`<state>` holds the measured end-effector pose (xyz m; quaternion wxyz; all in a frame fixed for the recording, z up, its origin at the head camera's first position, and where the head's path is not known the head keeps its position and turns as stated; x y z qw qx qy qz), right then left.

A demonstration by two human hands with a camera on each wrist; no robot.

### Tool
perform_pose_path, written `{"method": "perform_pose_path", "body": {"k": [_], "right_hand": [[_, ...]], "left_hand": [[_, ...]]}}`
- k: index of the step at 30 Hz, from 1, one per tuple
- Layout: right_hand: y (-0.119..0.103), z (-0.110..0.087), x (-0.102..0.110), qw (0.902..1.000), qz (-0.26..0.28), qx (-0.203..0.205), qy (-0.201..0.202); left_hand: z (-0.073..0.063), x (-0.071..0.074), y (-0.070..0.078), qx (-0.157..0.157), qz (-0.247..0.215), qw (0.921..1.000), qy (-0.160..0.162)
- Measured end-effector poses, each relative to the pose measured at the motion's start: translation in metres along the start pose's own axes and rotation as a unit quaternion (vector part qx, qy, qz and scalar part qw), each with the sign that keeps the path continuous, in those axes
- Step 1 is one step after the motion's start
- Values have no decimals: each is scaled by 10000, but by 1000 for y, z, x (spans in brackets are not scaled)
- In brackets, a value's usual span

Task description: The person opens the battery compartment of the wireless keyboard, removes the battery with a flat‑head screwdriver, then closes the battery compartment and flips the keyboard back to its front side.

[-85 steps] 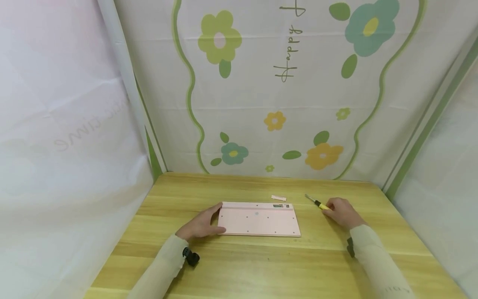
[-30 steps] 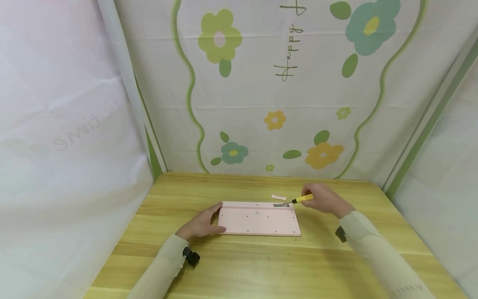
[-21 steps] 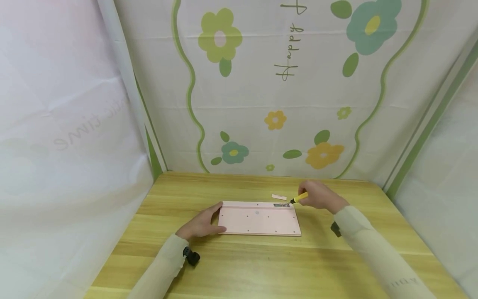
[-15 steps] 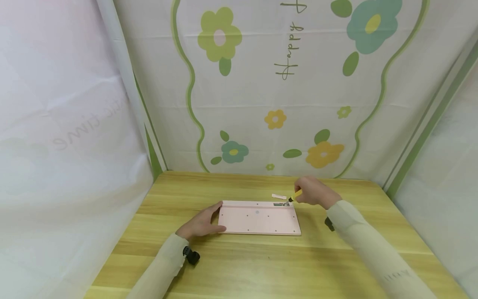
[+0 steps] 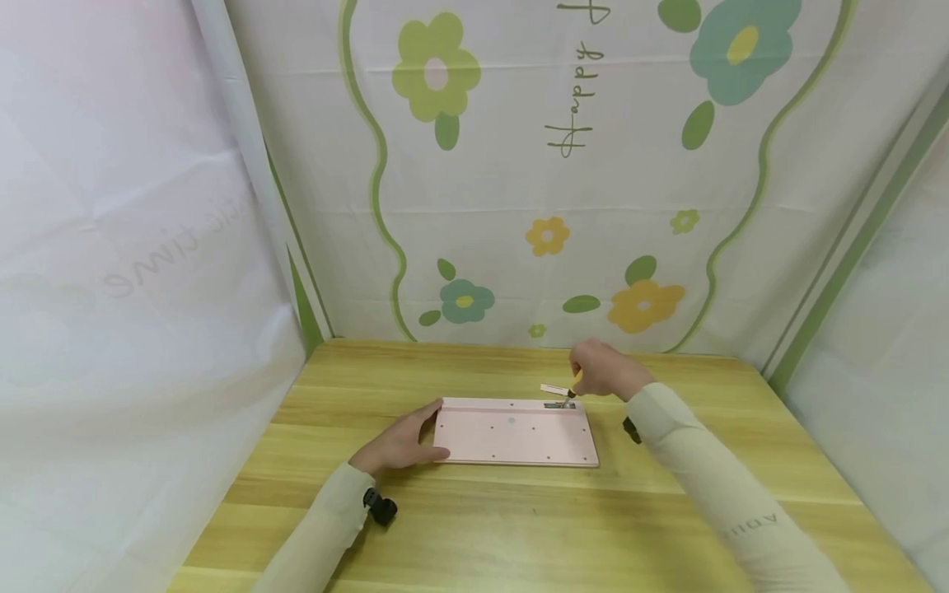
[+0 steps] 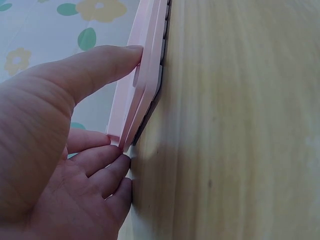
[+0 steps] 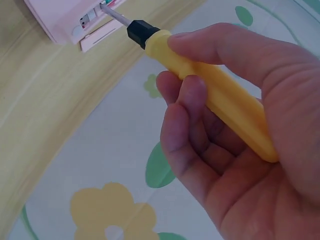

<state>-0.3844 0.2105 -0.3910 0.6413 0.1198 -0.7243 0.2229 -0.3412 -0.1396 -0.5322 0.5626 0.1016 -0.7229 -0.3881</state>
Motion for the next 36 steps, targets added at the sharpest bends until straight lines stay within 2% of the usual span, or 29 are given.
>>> {"method": "perform_pose_path", "body": {"k": [8, 15, 18, 24, 33, 36], "right_hand": [[29, -5, -3, 9973, 719, 98, 139], [61, -12, -13, 9884, 1514, -133, 77], [73, -19, -19, 9780, 2065, -296, 9], [95, -31, -39, 9498, 3050, -699, -57], [116, -40, -66, 9218, 3742, -1018, -17], [117, -44, -70, 9168, 3855, -1039, -7]], "left_hand": [[0, 0, 1, 23, 2, 10000, 17], [-1, 0, 0, 37, 1, 10000, 32], [-1, -1, 0, 25, -6, 10000, 27], [-3, -1, 2, 33, -12, 10000, 25], [-3, 0, 2, 65, -20, 10000, 22], [-3, -1, 2, 67, -18, 10000, 16]]}}
Point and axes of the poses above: each hand's wrist, its own z-axis towards the middle knuckle, its own x-axis out of the back of the hand, y = z × x, the point moved 4 cm from there along z, towards the middle knuckle, and after that the axes turned 1 degree about x, right-handed, at the moved point
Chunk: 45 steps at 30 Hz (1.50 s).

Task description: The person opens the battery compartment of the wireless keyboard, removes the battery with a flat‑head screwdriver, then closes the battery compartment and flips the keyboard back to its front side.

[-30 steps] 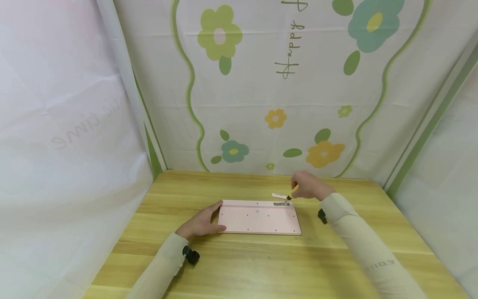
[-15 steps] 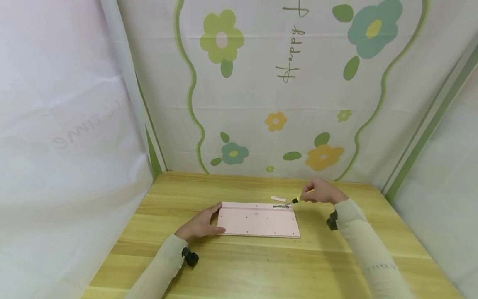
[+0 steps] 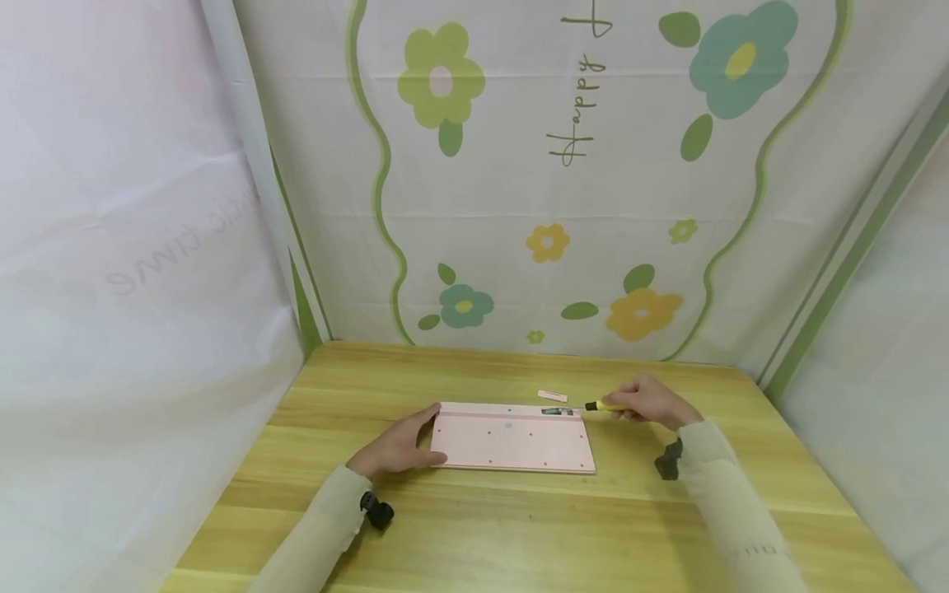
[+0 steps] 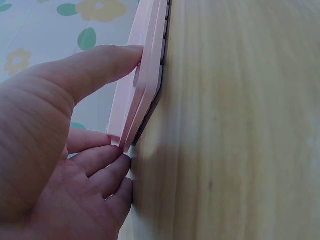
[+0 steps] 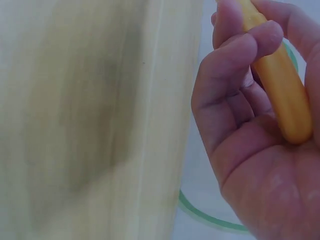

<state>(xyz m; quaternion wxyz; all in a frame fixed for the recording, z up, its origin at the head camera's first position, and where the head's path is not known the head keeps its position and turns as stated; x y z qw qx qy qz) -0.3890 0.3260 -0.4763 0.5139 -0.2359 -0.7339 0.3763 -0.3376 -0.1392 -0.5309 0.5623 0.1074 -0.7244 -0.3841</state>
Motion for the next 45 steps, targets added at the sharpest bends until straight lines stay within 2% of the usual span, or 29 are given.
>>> {"method": "perform_pose_path", "body": {"k": [8, 17, 27, 32, 38, 45], "right_hand": [[6, -9, 3, 9999, 45, -18, 144], [10, -27, 21, 9965, -479, 249, 638], [29, -47, 29, 9819, -1096, 119, 1538], [45, -48, 28, 9733, -1304, -11, 1889], [57, -49, 23, 9673, -1435, 31, 2092], [65, -46, 17, 9649, -1568, 43, 2106]], "left_hand": [[1, -1, 0, 15, 59, 10000, -8], [1, 0, 0, -22, -1, 10000, -7], [0, 1, 0, -86, 53, 9999, 5], [-1, 0, 1, -67, 9, 10000, -4], [-1, -1, -1, -70, 24, 10000, -12], [1, -1, -3, -96, 29, 9999, -15]]}}
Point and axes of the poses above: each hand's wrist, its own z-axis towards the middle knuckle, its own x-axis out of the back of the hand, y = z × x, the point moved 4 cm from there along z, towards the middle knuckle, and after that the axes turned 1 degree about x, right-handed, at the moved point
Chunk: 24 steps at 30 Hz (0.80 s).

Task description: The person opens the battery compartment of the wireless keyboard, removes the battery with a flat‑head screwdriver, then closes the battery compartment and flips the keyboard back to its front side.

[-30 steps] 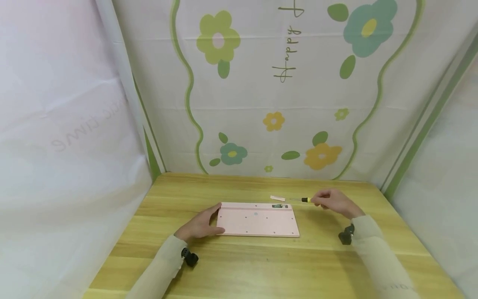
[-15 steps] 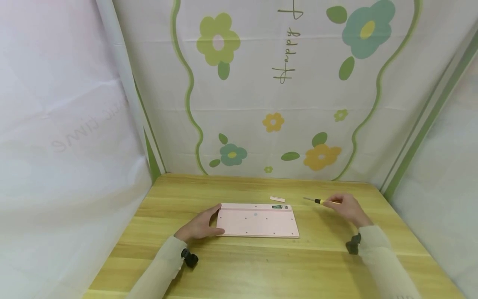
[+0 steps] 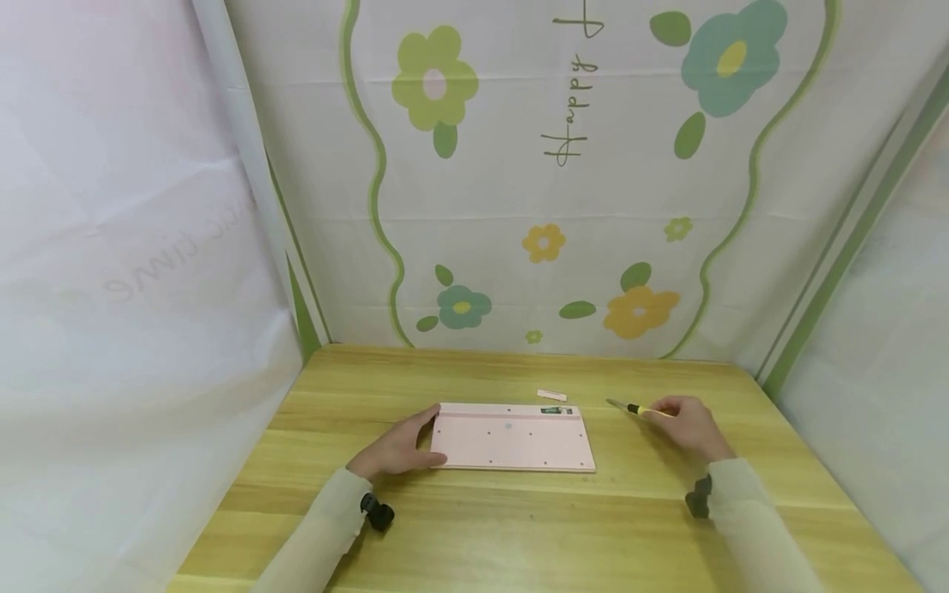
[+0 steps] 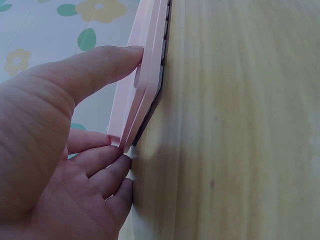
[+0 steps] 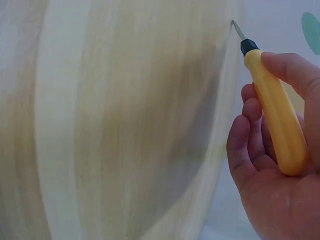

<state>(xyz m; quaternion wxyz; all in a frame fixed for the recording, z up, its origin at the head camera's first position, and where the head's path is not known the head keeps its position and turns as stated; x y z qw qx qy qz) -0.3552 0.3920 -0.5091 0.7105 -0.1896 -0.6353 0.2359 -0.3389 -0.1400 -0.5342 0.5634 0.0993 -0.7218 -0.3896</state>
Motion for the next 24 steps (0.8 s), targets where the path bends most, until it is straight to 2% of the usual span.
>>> {"method": "perform_pose_path", "body": {"k": [7, 24], "right_hand": [[-1, 4, -8, 9993, -101, 289, -221], [0, 15, -17, 9963, -458, 557, -460]], "left_hand": [[0, 0, 0, 47, -28, 10000, 8], [-1, 1, 2, 88, -104, 9999, 9]]}}
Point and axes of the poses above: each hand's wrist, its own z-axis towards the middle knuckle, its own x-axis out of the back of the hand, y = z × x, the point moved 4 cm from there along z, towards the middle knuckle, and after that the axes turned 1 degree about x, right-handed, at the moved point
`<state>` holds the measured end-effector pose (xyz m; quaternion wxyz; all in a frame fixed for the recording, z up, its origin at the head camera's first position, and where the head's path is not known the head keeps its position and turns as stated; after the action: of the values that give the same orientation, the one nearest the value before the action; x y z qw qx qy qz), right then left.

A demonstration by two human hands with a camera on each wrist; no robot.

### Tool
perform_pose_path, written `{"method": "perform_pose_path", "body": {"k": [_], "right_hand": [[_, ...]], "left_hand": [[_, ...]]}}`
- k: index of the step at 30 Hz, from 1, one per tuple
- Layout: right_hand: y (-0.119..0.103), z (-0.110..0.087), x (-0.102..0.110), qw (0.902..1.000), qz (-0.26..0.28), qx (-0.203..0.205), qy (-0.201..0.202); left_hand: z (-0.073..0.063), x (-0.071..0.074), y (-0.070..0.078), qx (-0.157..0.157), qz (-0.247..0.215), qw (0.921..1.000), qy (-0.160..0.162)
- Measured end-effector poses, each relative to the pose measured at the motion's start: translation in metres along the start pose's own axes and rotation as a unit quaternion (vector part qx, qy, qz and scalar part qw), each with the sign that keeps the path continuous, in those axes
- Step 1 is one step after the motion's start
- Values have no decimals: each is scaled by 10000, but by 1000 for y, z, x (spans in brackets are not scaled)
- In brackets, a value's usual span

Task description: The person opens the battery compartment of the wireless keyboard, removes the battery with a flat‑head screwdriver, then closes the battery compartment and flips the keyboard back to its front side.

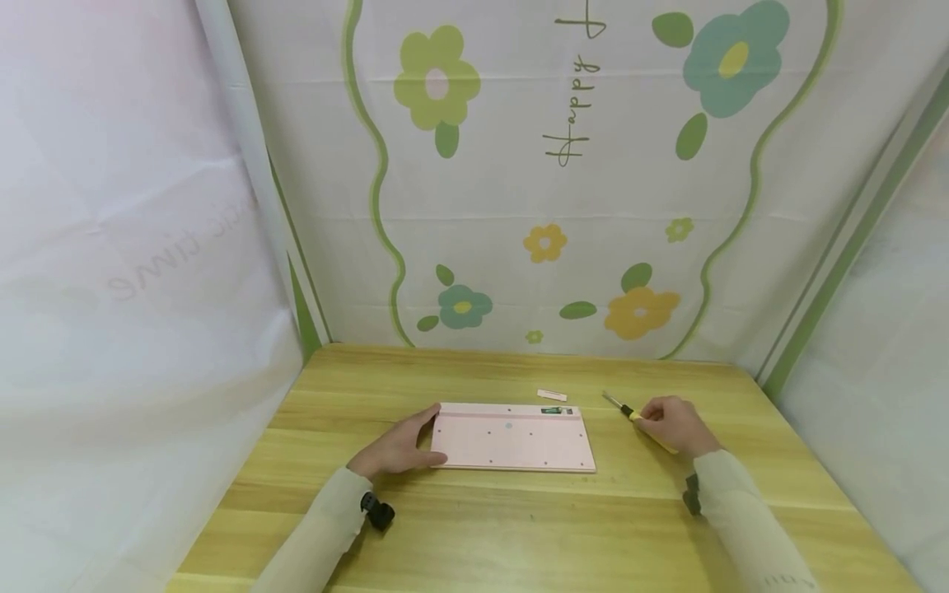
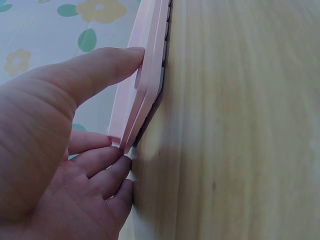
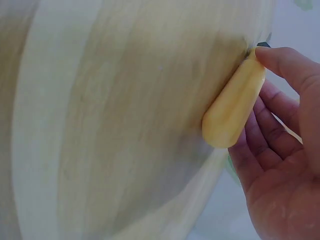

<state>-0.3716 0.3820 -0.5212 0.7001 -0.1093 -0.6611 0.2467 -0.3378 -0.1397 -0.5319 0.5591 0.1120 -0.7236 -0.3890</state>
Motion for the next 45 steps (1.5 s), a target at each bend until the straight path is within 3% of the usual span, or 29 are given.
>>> {"method": "perform_pose_path", "body": {"k": [7, 14, 19, 36, 45], "right_hand": [[-6, 1, 4, 9998, -100, 125, -134], [-38, -2, 21, 9968, -230, 646, -402], [-60, 6, 22, 9935, -245, 932, -609], [-133, 42, -26, 9795, -242, 1776, -914], [-150, 51, -45, 9790, -228, 1752, -1020]], "left_hand": [[1, -1, -2, 20, 41, 10000, 7], [2, -1, -2, 2, 49, 10000, -9], [1, 1, -1, -30, 75, 10000, 0], [0, 1, 2, 14, 106, 9999, -60], [0, 1, 1, -7, 78, 10000, -45]]}}
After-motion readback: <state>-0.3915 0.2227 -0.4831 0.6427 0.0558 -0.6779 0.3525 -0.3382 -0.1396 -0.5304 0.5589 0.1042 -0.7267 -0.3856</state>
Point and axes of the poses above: each hand's wrist, its own z-axis towards the middle knuckle, its own x-axis out of the back of the hand, y = z × x, the point moved 4 cm from there along z, towards the middle knuckle, and after that the axes turned 1 degree about x, right-handed, at the moved point
